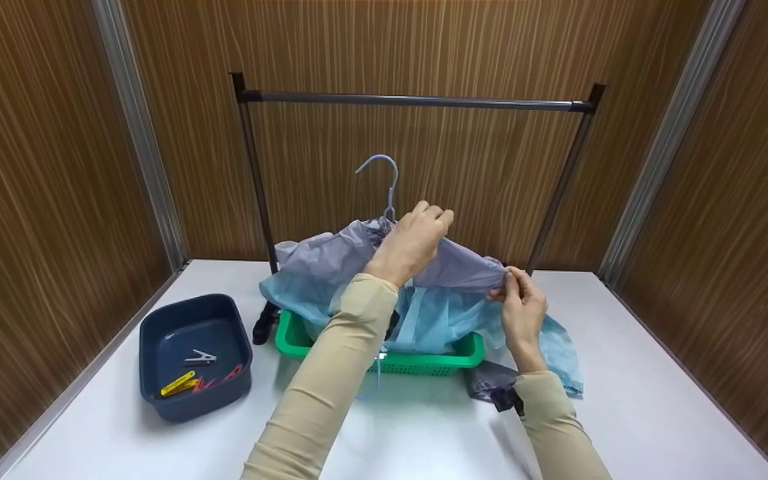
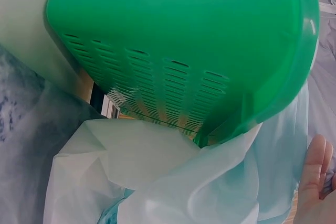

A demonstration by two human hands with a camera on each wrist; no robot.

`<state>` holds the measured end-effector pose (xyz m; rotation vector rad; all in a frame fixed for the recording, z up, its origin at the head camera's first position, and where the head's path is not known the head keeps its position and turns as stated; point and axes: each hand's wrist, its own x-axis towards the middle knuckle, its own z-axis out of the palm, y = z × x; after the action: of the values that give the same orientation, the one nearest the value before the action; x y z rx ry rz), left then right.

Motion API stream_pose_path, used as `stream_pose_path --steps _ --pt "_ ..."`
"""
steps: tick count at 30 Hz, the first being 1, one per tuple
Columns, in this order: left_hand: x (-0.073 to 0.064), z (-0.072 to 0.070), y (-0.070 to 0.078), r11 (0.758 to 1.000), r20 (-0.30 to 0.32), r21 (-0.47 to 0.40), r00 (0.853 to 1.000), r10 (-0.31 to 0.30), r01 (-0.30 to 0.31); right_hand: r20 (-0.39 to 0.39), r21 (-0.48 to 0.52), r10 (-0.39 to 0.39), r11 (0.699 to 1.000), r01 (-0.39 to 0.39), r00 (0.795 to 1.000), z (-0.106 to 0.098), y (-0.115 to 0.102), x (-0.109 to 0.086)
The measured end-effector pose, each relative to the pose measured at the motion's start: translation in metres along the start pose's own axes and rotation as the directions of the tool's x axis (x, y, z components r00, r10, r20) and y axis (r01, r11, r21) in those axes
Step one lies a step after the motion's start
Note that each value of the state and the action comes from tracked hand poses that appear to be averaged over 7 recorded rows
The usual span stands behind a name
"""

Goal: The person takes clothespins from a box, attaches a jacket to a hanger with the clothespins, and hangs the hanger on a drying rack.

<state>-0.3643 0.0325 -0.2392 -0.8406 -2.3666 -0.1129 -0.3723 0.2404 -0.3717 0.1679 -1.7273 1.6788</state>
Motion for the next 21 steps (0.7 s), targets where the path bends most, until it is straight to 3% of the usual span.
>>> stream_pose_path --steps 4,10,21 --pt "-0.002 0.001 0.001 1.000 -0.016 0.007 1.000 -0.017 0.017 0.012 0.004 0.014 1.000 -0.014 1.000 -0.002 -0.004 0.001" --pt "-0.013 0.000 -0.001 0.995 -0.084 -0.088 0.996 -0.042 0.035 0.011 0.015 0.024 1.000 -0.024 1.000 -0.003 -0.004 0.002" --pt "-0.051 0.004 -0.014 0.976 -0.244 -0.218 0.968 -0.057 0.003 -0.007 -0.007 0.012 1.000 -0.012 1.000 -0.003 0.001 0.000"
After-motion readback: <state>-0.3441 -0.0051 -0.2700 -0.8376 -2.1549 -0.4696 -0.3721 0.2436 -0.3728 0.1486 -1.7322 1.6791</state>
